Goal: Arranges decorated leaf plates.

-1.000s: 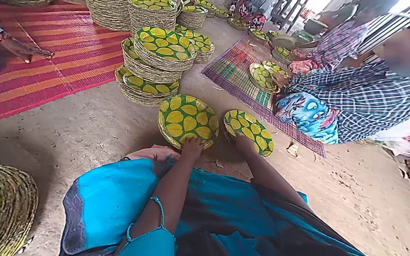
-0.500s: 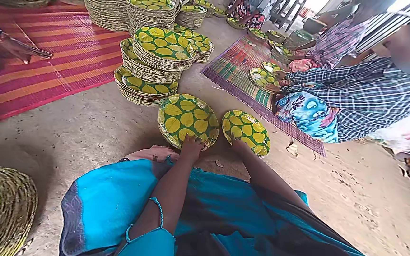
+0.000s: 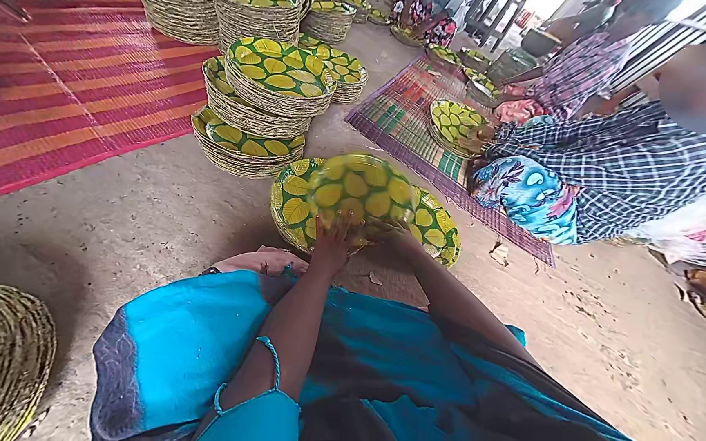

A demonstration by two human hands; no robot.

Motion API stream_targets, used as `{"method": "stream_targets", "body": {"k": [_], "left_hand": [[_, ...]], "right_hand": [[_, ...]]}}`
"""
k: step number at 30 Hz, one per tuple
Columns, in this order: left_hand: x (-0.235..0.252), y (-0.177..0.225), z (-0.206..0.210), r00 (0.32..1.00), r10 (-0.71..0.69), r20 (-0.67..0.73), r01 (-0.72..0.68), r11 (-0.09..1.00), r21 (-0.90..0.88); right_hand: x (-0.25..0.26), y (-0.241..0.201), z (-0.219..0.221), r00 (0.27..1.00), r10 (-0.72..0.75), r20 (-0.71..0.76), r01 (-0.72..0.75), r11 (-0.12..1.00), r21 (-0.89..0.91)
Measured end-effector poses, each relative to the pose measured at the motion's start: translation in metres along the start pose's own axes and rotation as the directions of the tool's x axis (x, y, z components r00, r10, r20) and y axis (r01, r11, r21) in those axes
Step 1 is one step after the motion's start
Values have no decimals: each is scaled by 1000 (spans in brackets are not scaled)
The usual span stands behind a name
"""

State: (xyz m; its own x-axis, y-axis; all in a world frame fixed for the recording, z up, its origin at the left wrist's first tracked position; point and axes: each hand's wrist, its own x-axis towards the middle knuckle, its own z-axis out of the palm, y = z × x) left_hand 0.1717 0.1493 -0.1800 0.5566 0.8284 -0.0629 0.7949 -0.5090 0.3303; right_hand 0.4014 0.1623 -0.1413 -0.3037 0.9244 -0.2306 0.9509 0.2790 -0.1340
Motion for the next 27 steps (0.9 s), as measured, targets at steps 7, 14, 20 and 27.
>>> {"method": "stream_targets", "body": {"k": [7,14,20,27], "left_hand": [[3,-9,6,969,-42,244,54,998,-44],[3,-3,0,993,33,114,-26,998,-56],[0,0,1,990,97,-104,-94,995,39],[4,-3,-3,970,40,240,-24,997,-68]], "right_hand": [[-7,7,17,816,566,123,-558,825,-94],[-5,7,-3,815,564,-131,-569,822,-1],[5,23,15,988,28,-154,-21,999,42],[-4,21,23,812,567,139,-561,824,-81]]}}
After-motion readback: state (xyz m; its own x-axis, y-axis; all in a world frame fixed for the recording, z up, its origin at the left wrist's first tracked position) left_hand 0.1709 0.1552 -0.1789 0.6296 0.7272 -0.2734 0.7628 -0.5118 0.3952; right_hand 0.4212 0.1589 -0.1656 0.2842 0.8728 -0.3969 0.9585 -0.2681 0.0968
